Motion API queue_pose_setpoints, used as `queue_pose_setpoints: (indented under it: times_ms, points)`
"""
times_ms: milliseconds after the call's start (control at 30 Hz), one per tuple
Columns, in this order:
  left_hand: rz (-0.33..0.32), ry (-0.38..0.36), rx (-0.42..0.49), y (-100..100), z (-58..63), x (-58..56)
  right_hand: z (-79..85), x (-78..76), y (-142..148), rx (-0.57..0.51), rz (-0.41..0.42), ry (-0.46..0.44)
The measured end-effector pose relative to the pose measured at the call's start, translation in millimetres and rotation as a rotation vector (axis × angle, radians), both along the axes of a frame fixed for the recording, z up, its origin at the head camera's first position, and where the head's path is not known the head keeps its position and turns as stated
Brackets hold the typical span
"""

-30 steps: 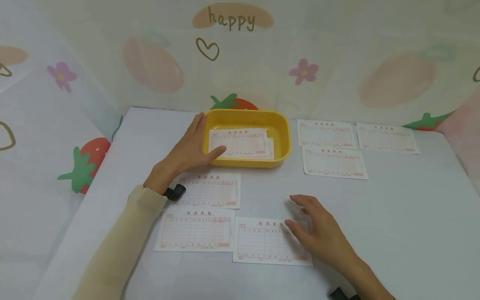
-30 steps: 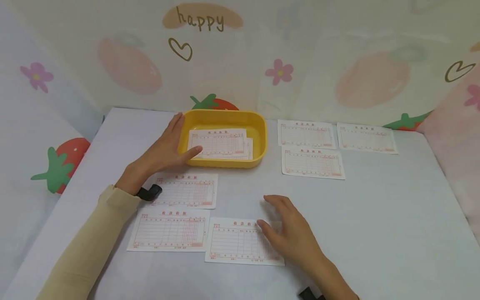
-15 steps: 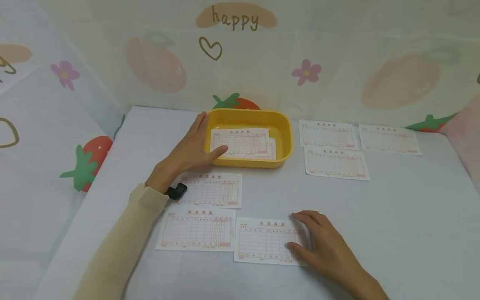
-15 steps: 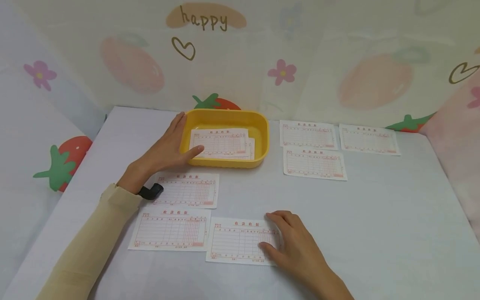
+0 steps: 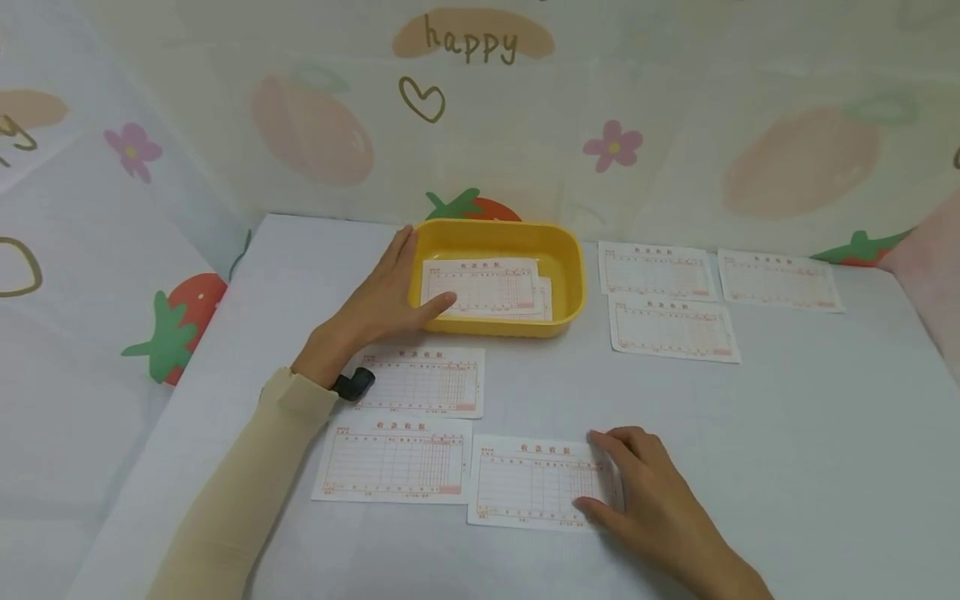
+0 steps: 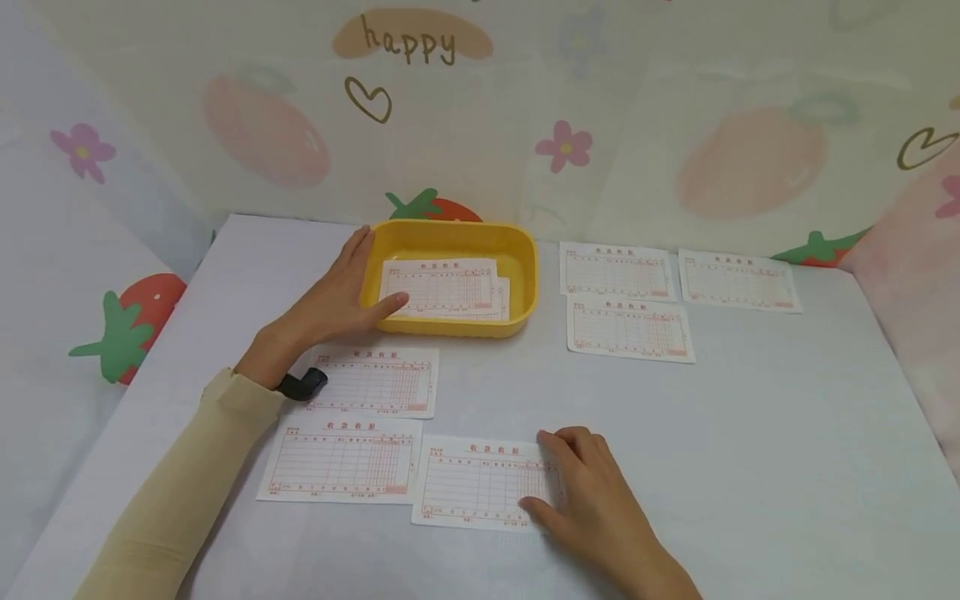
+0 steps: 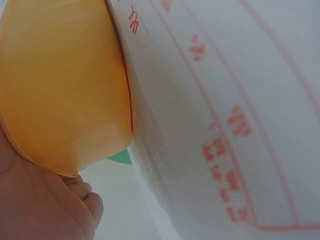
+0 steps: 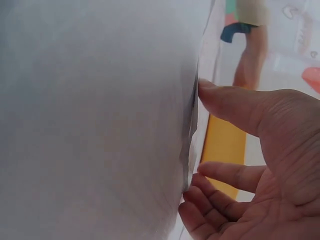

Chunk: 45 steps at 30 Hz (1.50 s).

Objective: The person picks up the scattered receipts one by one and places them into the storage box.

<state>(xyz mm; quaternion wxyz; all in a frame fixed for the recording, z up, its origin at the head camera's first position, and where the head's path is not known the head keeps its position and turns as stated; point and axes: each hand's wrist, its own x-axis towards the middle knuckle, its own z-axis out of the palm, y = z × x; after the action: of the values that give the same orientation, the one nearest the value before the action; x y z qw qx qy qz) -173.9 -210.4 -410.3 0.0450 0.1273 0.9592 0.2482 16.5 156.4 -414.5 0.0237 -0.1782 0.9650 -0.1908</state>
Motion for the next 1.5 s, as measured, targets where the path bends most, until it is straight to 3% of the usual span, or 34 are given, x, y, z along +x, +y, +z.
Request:
queue_pose_setpoints:
  times_ms: [467, 767, 967, 1500]
  points:
    - [0.002, -0.007, -0.001, 0.2, 0.2, 1.9, 4.2, -2.3, -4.3, -0.078, -0.036, -0.056]
    - [0.009, -0.015, 0.001, -0.1, 0.5, 2.5, 4.2, -6.8, 7.7, -0.207, -0.02, -0.08]
    - [0.006, -0.009, -0.007, -0.1, 0.4, 2.3, 5.0, -9.4, 17.8, -0.315, -0.024, -0.151]
    - [0.007, -0.009, -0.012, -1.1, -1.7, 1.6, 11.4, -17.8, 29.2, -0.376, -0.162, -0.231]
